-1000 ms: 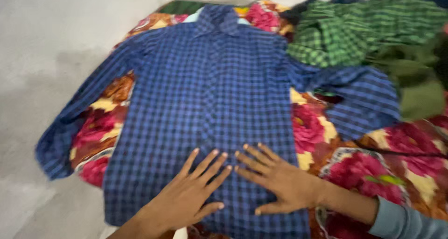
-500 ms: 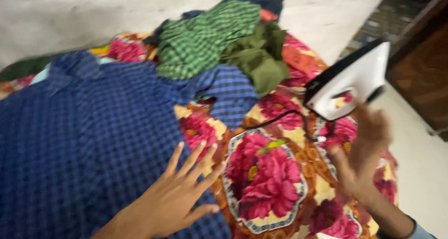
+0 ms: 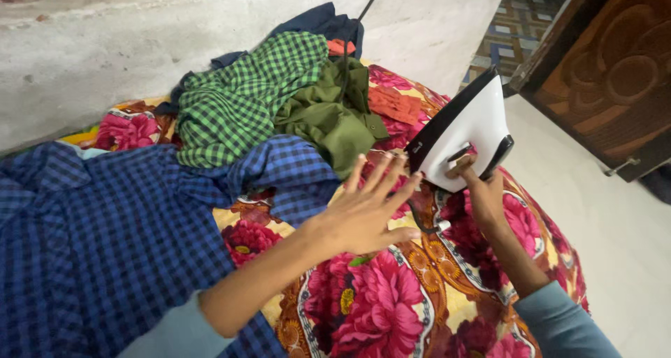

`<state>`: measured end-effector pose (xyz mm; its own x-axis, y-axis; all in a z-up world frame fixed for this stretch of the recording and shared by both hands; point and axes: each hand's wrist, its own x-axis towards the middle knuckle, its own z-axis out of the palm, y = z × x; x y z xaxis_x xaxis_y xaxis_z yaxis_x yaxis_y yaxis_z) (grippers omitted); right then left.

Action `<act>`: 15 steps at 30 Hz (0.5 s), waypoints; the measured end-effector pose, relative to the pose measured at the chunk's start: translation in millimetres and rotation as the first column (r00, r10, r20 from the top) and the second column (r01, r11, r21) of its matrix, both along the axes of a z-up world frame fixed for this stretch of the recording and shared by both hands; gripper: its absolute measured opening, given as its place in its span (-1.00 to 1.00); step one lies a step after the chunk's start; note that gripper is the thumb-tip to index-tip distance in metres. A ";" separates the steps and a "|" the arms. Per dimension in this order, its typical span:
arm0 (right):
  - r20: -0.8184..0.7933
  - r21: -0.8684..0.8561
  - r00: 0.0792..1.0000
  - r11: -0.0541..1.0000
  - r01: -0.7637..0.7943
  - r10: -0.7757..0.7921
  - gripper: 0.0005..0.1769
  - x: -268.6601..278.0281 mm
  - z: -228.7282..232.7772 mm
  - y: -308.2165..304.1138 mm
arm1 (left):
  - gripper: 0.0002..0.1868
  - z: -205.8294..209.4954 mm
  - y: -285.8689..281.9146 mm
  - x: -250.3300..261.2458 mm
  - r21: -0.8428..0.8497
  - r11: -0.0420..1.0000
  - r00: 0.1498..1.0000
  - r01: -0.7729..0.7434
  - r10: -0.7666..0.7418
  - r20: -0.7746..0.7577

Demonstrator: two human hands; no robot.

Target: The person irons a blue checkered shirt laid flat on a floral-patterned bed. They smooth the fabric with one hand while moving a white iron with the other across the collar, chest, and sleeves.

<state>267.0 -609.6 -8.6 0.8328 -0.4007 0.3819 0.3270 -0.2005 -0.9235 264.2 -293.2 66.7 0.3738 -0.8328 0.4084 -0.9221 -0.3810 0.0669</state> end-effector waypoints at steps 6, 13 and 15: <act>-0.073 -0.206 0.997 0.979 -0.007 -0.008 -0.81 15.9 51.9 -0.6 | 0.04 -13.1 27.2 5.2 -0.009 0.999 0.993 -0.033 0.034 0.110; -0.056 -0.533 0.997 0.843 -0.075 0.054 -0.78 -20.2 173.2 85.3 | -0.07 8.7 185.1 -11.5 -0.043 0.936 0.923 -0.350 0.352 0.156; -0.032 -0.572 0.971 0.793 -0.212 0.236 -0.78 -25.8 200.6 134.7 | -0.06 2.1 236.5 -31.2 -0.022 0.887 0.879 -0.461 0.461 0.120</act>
